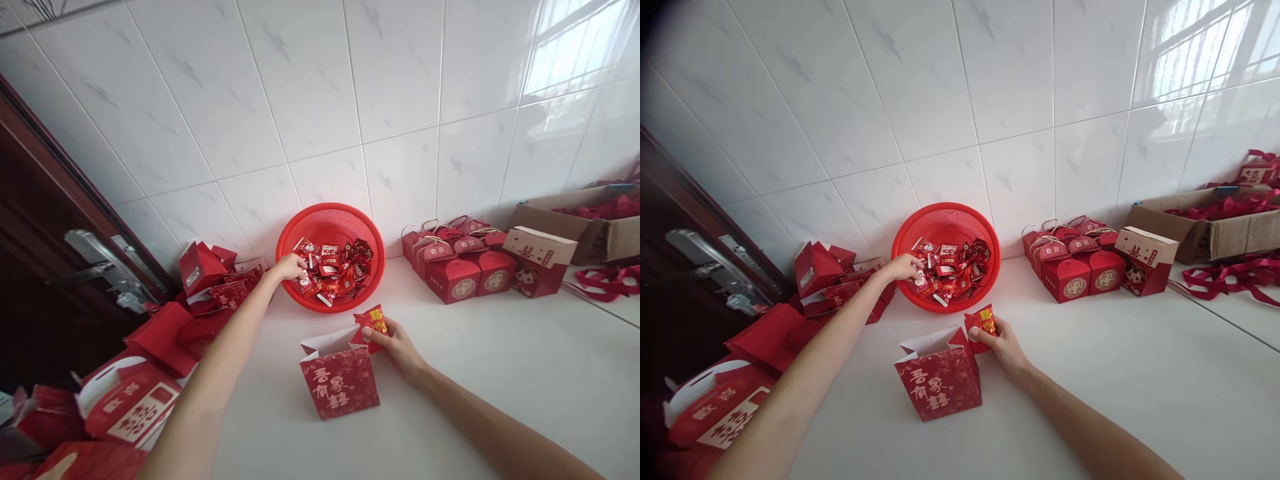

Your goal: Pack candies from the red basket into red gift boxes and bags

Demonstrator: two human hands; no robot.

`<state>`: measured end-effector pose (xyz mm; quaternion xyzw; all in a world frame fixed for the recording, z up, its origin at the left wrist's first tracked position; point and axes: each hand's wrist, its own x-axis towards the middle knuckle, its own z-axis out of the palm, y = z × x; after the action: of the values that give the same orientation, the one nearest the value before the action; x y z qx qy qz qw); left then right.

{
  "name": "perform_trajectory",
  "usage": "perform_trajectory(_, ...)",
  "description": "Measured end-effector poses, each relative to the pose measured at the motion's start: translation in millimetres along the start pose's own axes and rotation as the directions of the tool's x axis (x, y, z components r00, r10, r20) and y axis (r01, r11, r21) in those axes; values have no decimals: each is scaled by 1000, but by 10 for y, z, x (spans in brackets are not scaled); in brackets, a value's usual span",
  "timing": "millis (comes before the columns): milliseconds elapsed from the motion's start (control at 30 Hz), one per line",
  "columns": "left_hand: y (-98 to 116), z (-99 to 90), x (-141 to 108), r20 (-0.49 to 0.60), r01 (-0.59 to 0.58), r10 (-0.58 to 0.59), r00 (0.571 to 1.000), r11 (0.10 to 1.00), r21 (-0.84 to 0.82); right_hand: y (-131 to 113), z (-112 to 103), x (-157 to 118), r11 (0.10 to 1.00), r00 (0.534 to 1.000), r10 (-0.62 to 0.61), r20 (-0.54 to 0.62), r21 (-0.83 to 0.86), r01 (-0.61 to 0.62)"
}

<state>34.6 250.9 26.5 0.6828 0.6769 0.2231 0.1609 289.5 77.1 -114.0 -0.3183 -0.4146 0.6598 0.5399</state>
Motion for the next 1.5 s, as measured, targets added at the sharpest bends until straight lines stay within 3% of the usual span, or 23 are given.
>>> perform_trajectory(167, 18, -5, 51, -23, -1, -4, 1000, 969, -248, 7, -6, 9, 1000, 1000, 9, 22, 22, -9)
perform_trajectory(300, 177, 130, 104, -115, -62, 18, 993, 919, -390, 10, -9, 14, 1000, 1000, 3, 20, 28, -4)
perform_trajectory(500, 556, 472, 299, -243, -135, 19, 970, 873, -469, 15, -4, 22, 1000, 1000, -13, 5, 19, 13)
perform_trajectory(633, 693, 599, 347, -254, -171, 49, 966, 859, -483, 14, -1, 21, 1000, 1000, -21, 13, 18, 20)
perform_trajectory(800, 539, 516, 277, -245, -197, 100, 964, 890, -411, 0, 3, 23, 1000, 1000, -7, -6, 4, 7)
perform_trajectory(1000, 195, 90, 160, -232, -153, 100, 968, 963, -223, -9, 5, 22, 1000, 1000, 4, -12, 15, -4)
perform_trajectory(1167, 71, -179, 20, -226, -119, 117, 967, 993, 2, 0, -3, 22, 1000, 1000, 15, -6, 14, -15)
perform_trajectory(1367, 94, -62, -75, -127, -136, 167, 978, 965, 225, 8, -15, 20, 1000, 1000, 7, -1, 5, -7)
perform_trajectory(1500, 102, 71, -33, -127, -126, 174, 976, 939, 319, 27, -28, 38, 1000, 1000, 2, -6, 13, -1)
